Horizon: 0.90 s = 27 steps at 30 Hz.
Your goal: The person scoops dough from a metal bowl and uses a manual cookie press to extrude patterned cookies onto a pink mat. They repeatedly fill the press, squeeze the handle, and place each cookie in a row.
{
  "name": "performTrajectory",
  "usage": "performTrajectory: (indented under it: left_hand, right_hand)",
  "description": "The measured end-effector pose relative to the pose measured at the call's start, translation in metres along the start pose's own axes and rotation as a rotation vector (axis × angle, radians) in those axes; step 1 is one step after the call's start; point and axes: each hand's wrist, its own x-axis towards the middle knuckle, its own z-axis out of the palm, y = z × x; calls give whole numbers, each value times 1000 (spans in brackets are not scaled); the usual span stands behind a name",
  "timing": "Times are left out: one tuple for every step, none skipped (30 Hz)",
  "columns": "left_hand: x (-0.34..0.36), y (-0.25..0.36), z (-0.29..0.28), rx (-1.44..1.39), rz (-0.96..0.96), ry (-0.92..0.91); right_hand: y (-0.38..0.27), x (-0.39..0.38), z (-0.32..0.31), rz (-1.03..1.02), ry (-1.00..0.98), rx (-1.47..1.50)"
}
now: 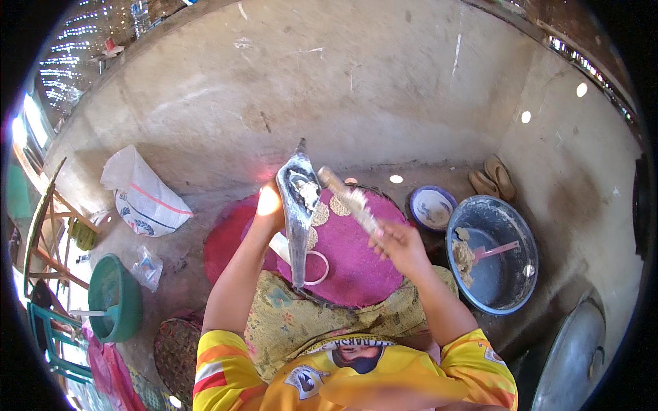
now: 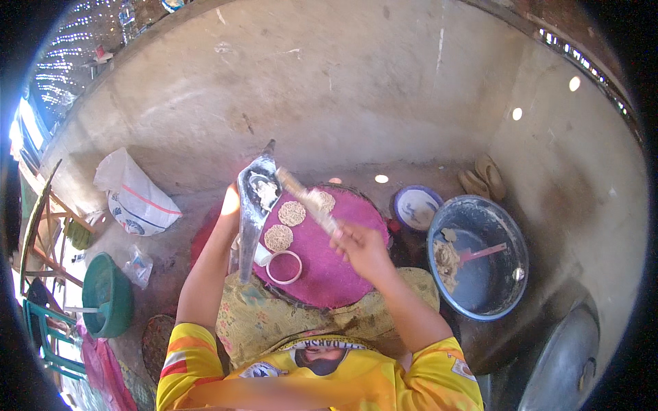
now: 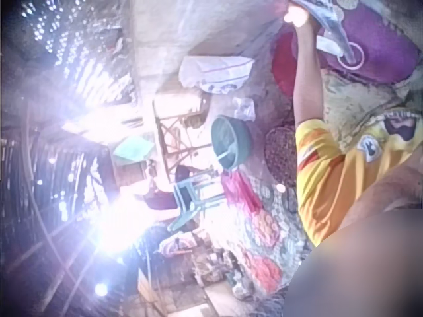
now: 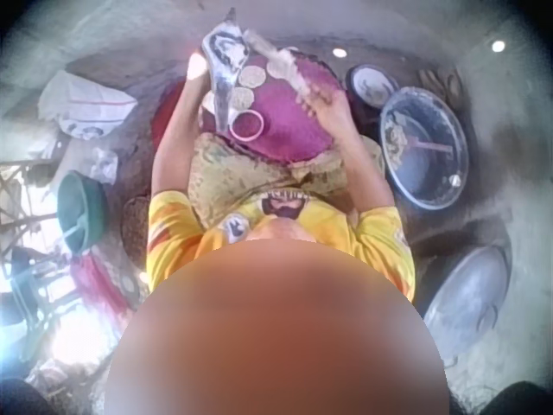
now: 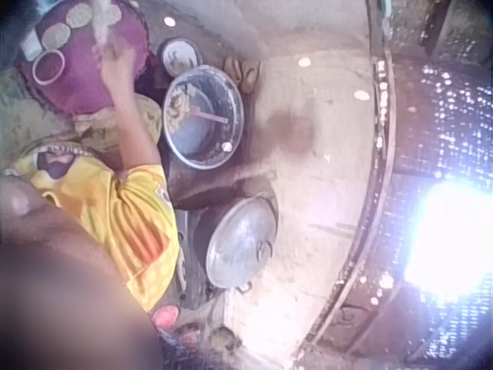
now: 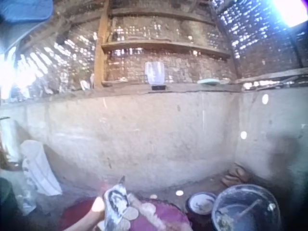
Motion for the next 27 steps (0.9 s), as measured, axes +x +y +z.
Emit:
performTrajectory:
  left_hand:
    - [2, -5, 0, 95, 36, -9]
    - [3, -8, 1, 189, 73, -15]
    - [3, -10, 3, 178, 125, -18]
    - [3, -10, 4, 169, 176, -19]
    - [2, -8, 4, 210, 178, -44]
    - [2, -5, 5, 297, 187, 10]
    - [-2, 0, 3, 434, 142, 36]
    - [-4, 6, 2, 571, 96, 61]
    - [-7, 13, 2, 509, 124, 72]
    - [-9, 21, 2, 445, 152, 82]
    - [-12, 28, 3, 431, 151, 64]
    - [-15, 35, 5, 417, 150, 46]
    - [-20, 42, 6, 451, 119, 0]
    - [-23, 48, 11, 490, 77, -37]
    - [-26, 53, 18, -66, -194, -56]
    - [-29, 57, 26, -501, -414, -4]
    - [-30, 63, 27, -463, -359, -64]
    - [-34, 67, 30, -259, -250, -113]
    - [-37, 71, 31, 107, -73, -136]
    - [-42, 72, 35, 706, 101, -83]
    - [-44, 73, 39, 799, 175, -136]
    - [-46, 71, 41, 827, 235, -164]
    - [-46, 68, 43, 847, 188, -164]
    - [-45, 63, 44, 835, 201, -138]
    - [-42, 56, 44, 837, 110, -149]
    - [-40, 48, 42, 811, 83, -124]
    - [-37, 39, 40, 767, 70, -90]
  right_hand:
    - [-3, 6, -5, -11, 28, -43]
    - [-5, 9, -7, -17, 95, -88]
    - [-6, 10, -7, -58, 49, -150]
    - [-6, 9, -7, -23, 25, -182]
    - [-6, 7, -6, -30, 23, -202]
    - [-5, 2, -4, -6, 1, -211]
    - [-5, -4, -3, -64, -22, -175]
    - [-4, -9, -3, -63, -37, -185]
    - [-4, -14, -5, -55, -74, -178]
    - [-5, -16, -8, -54, -107, -168]
    - [-6, -17, -13, -17, -106, -170]
    - [-9, -15, -19, 14, -102, -169]
    - [-13, -12, -24, 45, -96, -167]
    - [-17, -7, -27, -53, -25, -119]
    - [-23, -3, -32, -143, -26, -342]
    - [-29, 0, -36, -204, -22, -573]
    - [-35, 0, -37, -369, 20, -739]
    - [-42, -2, -38, -505, 67, -911]
    - [-48, -5, -37, -584, 121, -1104]
    - [-54, -6, -33, -644, 80, -1165]
    - [-58, -8, -26, -643, 49, -1247]
    - [-62, -10, -19, -720, 45, -1299]
    - [-64, -12, -10, -750, 53, -1407]
    - [-68, -14, -6, -711, 2, -1494]
    - [-71, -16, -3, -755, -15, -1540]
    - [-74, -17, -2, -759, -57, -1606]
    - [-77, -18, -4, -768, -32, -1571]
